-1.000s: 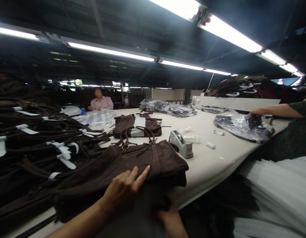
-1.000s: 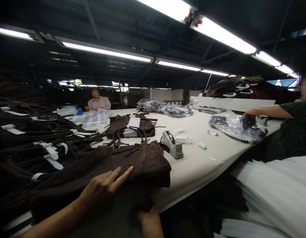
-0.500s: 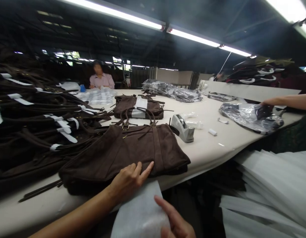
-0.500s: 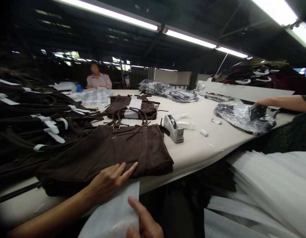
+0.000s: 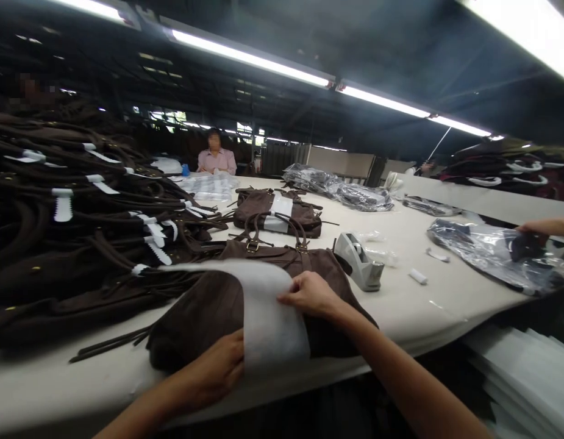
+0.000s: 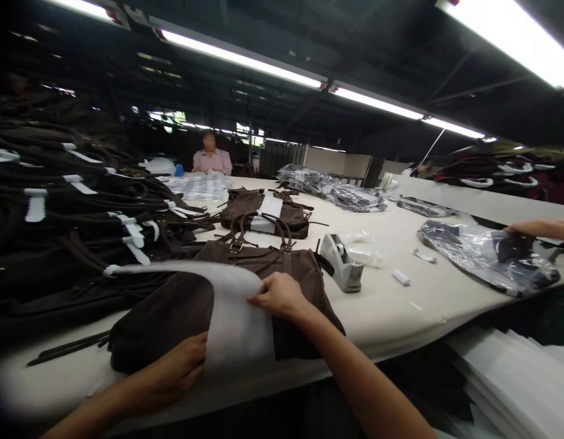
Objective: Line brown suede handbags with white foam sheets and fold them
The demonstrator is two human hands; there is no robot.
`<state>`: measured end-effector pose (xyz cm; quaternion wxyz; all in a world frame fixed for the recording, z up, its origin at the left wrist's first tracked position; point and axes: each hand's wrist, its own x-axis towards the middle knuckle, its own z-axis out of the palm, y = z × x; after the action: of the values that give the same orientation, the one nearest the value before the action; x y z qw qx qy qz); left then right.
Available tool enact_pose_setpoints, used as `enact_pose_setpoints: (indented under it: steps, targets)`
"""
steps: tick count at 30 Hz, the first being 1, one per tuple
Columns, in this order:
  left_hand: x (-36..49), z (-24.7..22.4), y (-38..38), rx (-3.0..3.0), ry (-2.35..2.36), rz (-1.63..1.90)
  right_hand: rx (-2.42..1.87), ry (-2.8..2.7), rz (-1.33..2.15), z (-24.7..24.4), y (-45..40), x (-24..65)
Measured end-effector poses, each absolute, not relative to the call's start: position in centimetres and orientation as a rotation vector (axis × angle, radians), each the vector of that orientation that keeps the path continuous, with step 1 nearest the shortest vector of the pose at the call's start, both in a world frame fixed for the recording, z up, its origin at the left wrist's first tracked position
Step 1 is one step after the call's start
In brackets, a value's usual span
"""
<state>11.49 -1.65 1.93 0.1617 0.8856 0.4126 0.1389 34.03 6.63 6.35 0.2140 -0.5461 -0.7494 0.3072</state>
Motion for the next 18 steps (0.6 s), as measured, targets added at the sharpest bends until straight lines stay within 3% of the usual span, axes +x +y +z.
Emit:
enact_pose_setpoints:
  steps: [4, 9, 13, 18]
  targets:
    - [10.3, 0.3, -0.5, 2.072, 1.240, 0.783, -1.384, -1.729, 1.367, 2.1, 8.8, 35.5]
    - [10.4, 0.5, 1.8, 1.909, 1.498, 0.876, -1.277, -1.527, 1.235, -2.4, 8.4, 36.0]
    - [12.4, 1.7, 5.2, 1.603, 1.444, 0.745, -1.294, -1.635, 1.107, -2.5, 8.7, 35.2]
    - [14.9, 0.7, 9.7, 1.314, 1.488, 0.829, -1.436, -1.914, 0.744, -2.2, 7.8, 34.4]
